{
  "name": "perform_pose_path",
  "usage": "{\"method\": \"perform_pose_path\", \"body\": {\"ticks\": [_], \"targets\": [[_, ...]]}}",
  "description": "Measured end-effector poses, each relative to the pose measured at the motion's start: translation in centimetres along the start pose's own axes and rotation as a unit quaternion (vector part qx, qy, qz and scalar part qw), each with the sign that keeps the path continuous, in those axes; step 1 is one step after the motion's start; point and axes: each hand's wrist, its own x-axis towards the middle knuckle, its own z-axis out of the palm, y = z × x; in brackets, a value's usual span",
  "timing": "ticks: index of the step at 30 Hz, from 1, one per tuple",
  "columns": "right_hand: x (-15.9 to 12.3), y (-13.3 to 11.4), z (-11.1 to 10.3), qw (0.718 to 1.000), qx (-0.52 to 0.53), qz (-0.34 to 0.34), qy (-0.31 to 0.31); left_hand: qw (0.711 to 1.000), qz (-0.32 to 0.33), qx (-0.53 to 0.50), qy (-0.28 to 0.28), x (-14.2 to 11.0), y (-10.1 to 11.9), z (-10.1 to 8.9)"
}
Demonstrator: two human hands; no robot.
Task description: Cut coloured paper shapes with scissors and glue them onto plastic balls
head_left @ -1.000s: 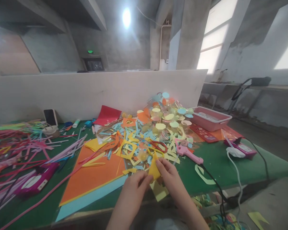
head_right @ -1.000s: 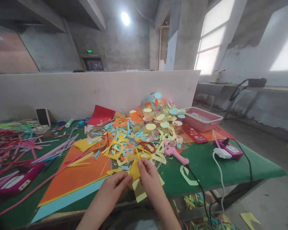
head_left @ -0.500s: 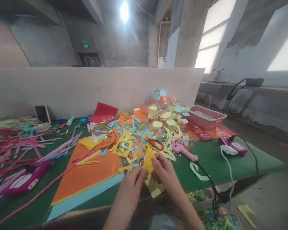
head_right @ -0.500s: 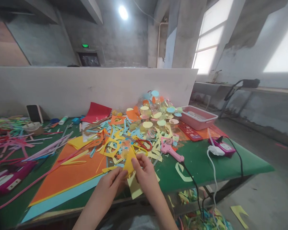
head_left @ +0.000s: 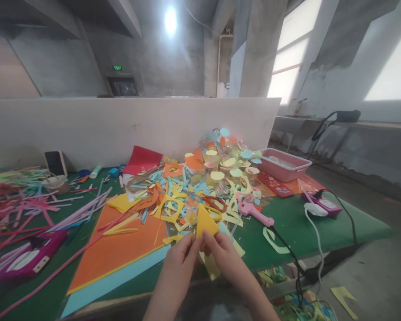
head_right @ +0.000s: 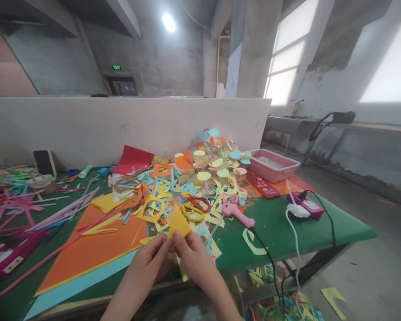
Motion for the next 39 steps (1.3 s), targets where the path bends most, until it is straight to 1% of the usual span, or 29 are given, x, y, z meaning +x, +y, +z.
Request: {"method": "perform_pose_path", "body": {"ticks": [4,12,17,23,27,30,34,39], "targets": [[0.1,0.3,-0.1,1.000,0.016,0.004,0.006,1.000,0.000,-0.009,-0.006,-0.1,0.2,0.1],[0.4,0.0,0.0,0.999,0.048,0.000,-0.015,0.998,-0.009,-0.033,-0.049,-0.1,-0.2,0.1],[0.3,-0.1,-0.2,0.999,0.032,-0.015,-0.004,0.998,-0.007,-0.017,-0.052,0.0,-0.2,-0.1],[0.5,0.4,-0.7,0.997,0.035,-0.031,-0.063,0.998,-0.015,-0.039,-0.042,0.0,-0.3,0.0],[0.6,0.6,-1.0,0.997,0.027,-0.027,-0.067,0.998,-0.011,-0.044,-0.037,0.0,-0.5,0.1],[0.6,0.3,-1.6,0.996,-0.009,-0.035,-0.077,0.998,-0.011,-0.036,-0.051,0.0,0.0,0.3],[0.5,-0.1,-2.3,0.996,-0.038,-0.020,-0.072,0.998,-0.003,-0.019,-0.064,-0.2,0.5,0.4],[0.5,-0.4,-1.7,0.999,0.003,0.018,-0.036,0.997,0.005,-0.006,-0.072,-0.1,0.4,0.4]]}}
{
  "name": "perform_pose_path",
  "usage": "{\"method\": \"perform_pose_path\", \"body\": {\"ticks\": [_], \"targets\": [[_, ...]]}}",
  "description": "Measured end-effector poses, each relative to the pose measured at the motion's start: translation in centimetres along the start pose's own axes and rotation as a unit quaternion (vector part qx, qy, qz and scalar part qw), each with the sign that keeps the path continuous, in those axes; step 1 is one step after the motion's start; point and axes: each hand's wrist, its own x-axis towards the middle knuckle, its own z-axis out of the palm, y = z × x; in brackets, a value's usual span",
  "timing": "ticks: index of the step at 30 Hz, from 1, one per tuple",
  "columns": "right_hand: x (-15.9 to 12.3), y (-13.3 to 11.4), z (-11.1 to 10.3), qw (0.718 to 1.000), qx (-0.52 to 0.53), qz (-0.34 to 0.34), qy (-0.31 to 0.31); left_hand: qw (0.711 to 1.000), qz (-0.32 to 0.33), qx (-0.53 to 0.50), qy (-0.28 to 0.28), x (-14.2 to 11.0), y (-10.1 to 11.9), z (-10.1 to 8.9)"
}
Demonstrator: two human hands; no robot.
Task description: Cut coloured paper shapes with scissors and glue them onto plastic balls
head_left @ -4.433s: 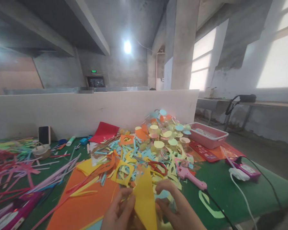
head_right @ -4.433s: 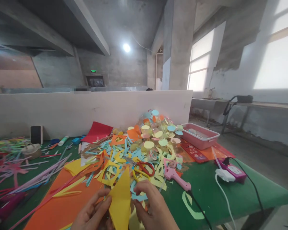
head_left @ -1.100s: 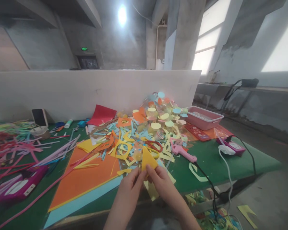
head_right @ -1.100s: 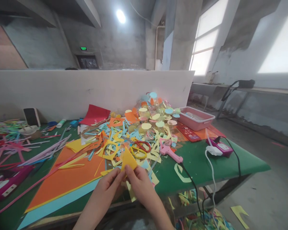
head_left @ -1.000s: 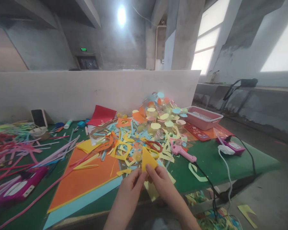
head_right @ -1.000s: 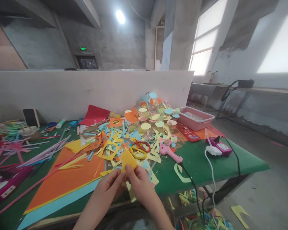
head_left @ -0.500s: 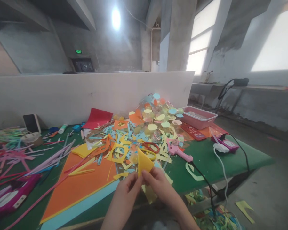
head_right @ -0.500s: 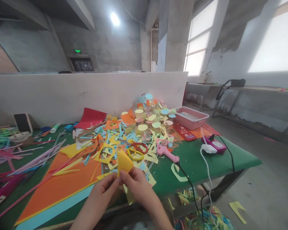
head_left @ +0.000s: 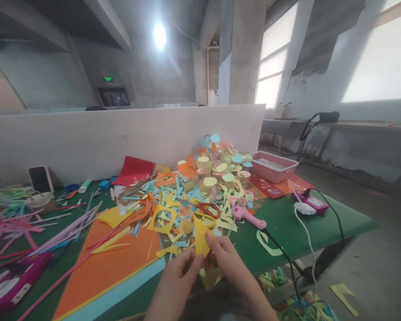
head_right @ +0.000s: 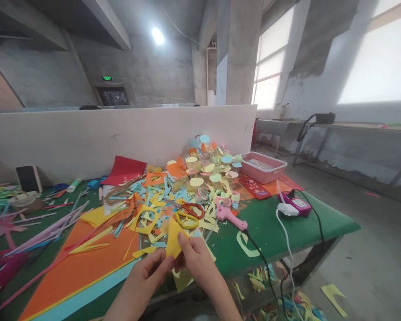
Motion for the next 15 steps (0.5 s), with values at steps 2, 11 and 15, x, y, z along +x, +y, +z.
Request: {"method": "perform_pose_path", "body": {"ticks": [2,11,15], "targets": [[-0.1,0.0,0.3,1.000,0.013,0.012,0.005,1.000,0.000,0.003,-0.001,-0.1,0.2,0.0],[0.8,0.0,-3.0,0.997,0.056,-0.053,0.009,0.999,-0.016,-0.024,-0.018,-0.2,-0.5,-0.3],[0.9,-1.2,-4.0,0.996,0.045,-0.071,0.014,0.998,-0.013,-0.057,-0.008,0.2,-1.1,-0.2]]}}
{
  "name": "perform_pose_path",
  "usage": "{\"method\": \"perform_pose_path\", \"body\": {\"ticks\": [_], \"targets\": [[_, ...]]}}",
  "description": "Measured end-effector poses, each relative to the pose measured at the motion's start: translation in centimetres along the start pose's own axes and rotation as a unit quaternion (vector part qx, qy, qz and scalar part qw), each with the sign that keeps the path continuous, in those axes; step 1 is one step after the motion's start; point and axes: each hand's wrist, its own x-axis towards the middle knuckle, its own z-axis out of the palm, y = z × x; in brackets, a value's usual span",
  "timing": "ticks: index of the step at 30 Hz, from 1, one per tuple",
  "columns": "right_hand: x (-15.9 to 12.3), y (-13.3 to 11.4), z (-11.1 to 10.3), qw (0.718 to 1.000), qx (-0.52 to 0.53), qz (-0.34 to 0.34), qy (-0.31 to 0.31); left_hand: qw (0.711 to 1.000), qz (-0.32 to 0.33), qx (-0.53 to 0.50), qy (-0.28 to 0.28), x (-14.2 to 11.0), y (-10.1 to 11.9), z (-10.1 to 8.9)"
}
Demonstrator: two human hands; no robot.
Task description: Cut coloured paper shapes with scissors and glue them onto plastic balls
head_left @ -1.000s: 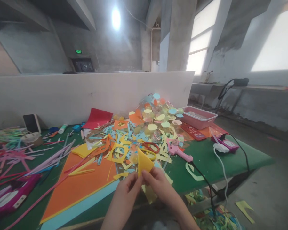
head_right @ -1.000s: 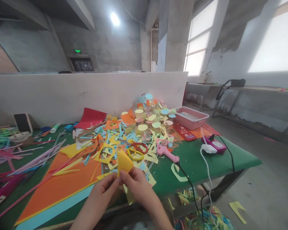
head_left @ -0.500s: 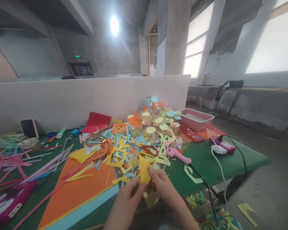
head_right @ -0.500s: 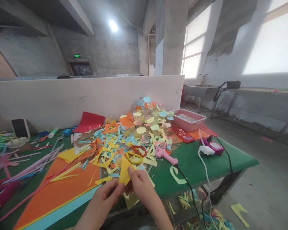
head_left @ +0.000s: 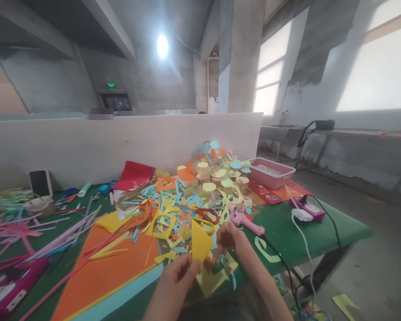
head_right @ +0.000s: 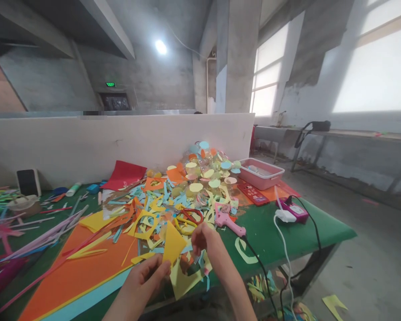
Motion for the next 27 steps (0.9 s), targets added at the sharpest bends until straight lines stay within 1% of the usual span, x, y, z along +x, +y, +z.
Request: {"method": "perform_pose_path", "body": {"ticks": [4,7,11,13,15,18,23,25,27], "targets": [[-0.6,0.1,1.5,0.995,-0.076,-0.013,-0.059,1.000,0.022,0.001,0.014,-0.1,0.4,0.3],[-0.9,0.5,2.4,0.994,-0.097,-0.018,-0.055,0.999,0.033,-0.005,0.016,-0.2,0.5,0.3],[-0.8,0.3,2.2,0.987,-0.149,-0.049,-0.039,0.998,0.038,-0.036,0.042,0.2,-0.3,0.2],[-0.8,0.1,2.2,0.984,-0.165,-0.056,-0.043,0.996,0.042,-0.064,0.051,0.6,-0.8,0.2],[-0.9,0.0,2.4,0.983,-0.166,-0.051,-0.055,0.993,0.046,-0.092,0.054,0.8,-1.0,0.3],[-0.9,0.1,2.9,0.986,-0.153,-0.032,-0.064,0.991,0.045,-0.110,0.062,0.7,-0.7,0.3],[-0.8,0.6,3.4,0.993,-0.112,0.009,-0.023,0.989,0.052,-0.088,0.107,0.4,-0.4,0.4],[-0.6,0.7,3.4,0.995,-0.095,0.020,-0.010,0.989,0.056,-0.080,0.113,0.4,-0.6,0.5],[-0.5,0.9,3.4,0.996,-0.077,0.031,-0.009,0.990,0.059,-0.074,0.107,0.6,-0.8,0.5]]}}
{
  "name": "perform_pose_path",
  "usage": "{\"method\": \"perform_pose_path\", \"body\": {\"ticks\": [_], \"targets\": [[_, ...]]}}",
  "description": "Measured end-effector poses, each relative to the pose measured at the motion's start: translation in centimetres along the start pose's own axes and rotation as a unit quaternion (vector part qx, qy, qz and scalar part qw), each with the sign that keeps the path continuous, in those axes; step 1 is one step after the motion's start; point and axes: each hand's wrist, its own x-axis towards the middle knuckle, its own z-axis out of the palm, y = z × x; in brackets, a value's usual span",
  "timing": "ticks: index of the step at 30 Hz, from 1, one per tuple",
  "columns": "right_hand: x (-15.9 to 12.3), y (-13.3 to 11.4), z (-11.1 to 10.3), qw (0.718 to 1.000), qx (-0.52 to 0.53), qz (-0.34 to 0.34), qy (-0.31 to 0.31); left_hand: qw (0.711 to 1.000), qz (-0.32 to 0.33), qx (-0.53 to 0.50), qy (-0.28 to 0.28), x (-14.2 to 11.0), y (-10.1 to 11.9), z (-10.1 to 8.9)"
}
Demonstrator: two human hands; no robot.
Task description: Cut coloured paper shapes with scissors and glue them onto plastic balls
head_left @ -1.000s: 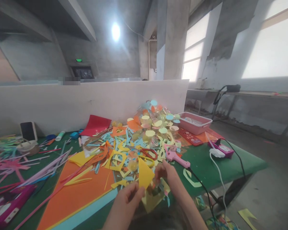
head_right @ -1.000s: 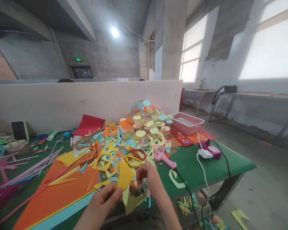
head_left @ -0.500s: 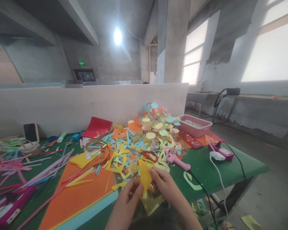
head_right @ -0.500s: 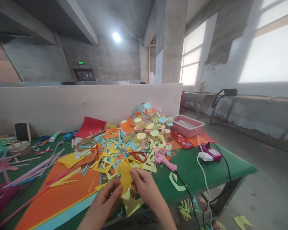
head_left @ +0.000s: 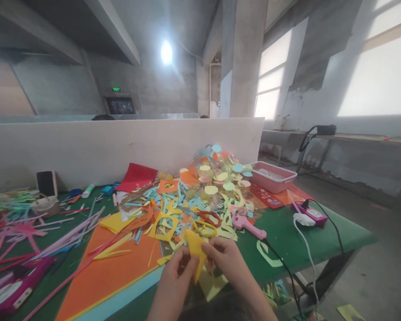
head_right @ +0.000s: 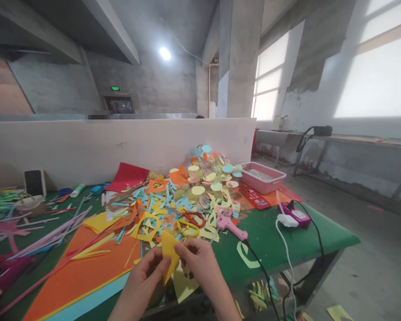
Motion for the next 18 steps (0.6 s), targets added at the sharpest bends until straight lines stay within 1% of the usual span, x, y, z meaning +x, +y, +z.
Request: {"method": "perform_pose_path", "body": {"ticks": [3,5,7,10,13,18], "targets": [[0.2,0.1,-0.1,1.000,0.023,0.010,-0.006,1.000,0.001,-0.009,0.001,0.1,-0.1,-0.1],[0.2,0.1,-0.2,0.999,0.033,0.002,-0.017,1.000,0.000,-0.024,0.014,0.1,0.0,-0.2],[0.1,0.0,-0.5,0.998,0.047,-0.016,-0.030,0.999,0.001,-0.039,0.027,0.1,0.2,-0.4],[-0.1,-0.3,-0.9,0.995,0.063,-0.057,-0.042,0.997,0.001,-0.068,0.033,0.1,0.6,-0.8],[-0.4,-0.5,-1.1,0.995,0.053,-0.070,-0.049,0.995,-0.004,-0.092,0.025,0.0,1.0,-1.0],[-0.6,-0.6,-1.4,0.995,0.006,-0.090,-0.034,0.995,-0.019,-0.094,0.014,-0.1,1.4,-0.9]]}}
